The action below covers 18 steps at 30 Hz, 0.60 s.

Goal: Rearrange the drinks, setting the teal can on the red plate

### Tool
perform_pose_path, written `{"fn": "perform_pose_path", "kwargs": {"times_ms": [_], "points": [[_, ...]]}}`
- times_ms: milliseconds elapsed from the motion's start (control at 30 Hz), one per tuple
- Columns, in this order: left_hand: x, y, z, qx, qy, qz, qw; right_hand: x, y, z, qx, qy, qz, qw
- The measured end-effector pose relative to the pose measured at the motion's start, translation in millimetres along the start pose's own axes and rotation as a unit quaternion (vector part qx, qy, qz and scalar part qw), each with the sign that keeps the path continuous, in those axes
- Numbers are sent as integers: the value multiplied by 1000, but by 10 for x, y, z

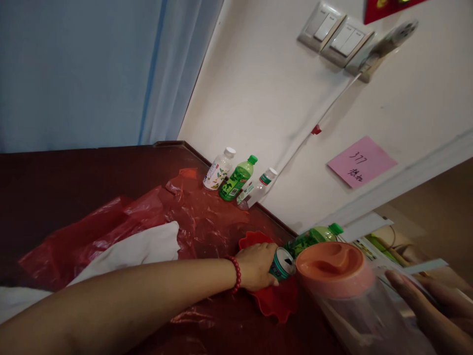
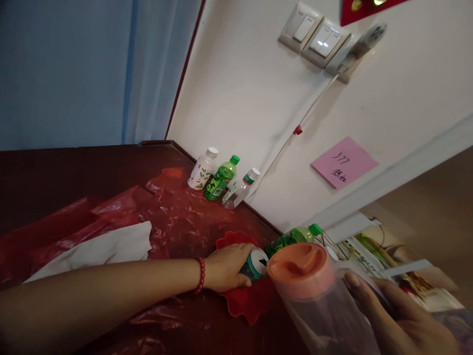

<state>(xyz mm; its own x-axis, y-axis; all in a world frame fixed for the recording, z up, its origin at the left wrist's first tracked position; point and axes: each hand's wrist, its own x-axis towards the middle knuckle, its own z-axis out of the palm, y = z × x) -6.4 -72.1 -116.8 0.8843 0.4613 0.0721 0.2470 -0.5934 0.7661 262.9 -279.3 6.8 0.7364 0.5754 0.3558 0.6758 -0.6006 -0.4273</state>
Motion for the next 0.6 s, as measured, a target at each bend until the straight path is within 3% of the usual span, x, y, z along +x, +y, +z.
{"fn": "perform_pose_path", "kwargs": {"times_ms": [100,467,600], "points": [[2,-3,1,-1,0,1,1000,3,-41,3,-11,-3,-28,1000],[6,-15,12,-10,2,4,1000,-66,-205,-38,-14,-36,12,999],[5,-8,2,-11,1,3,1000,-49,-222,-27,-16,-29,-5,999]]}}
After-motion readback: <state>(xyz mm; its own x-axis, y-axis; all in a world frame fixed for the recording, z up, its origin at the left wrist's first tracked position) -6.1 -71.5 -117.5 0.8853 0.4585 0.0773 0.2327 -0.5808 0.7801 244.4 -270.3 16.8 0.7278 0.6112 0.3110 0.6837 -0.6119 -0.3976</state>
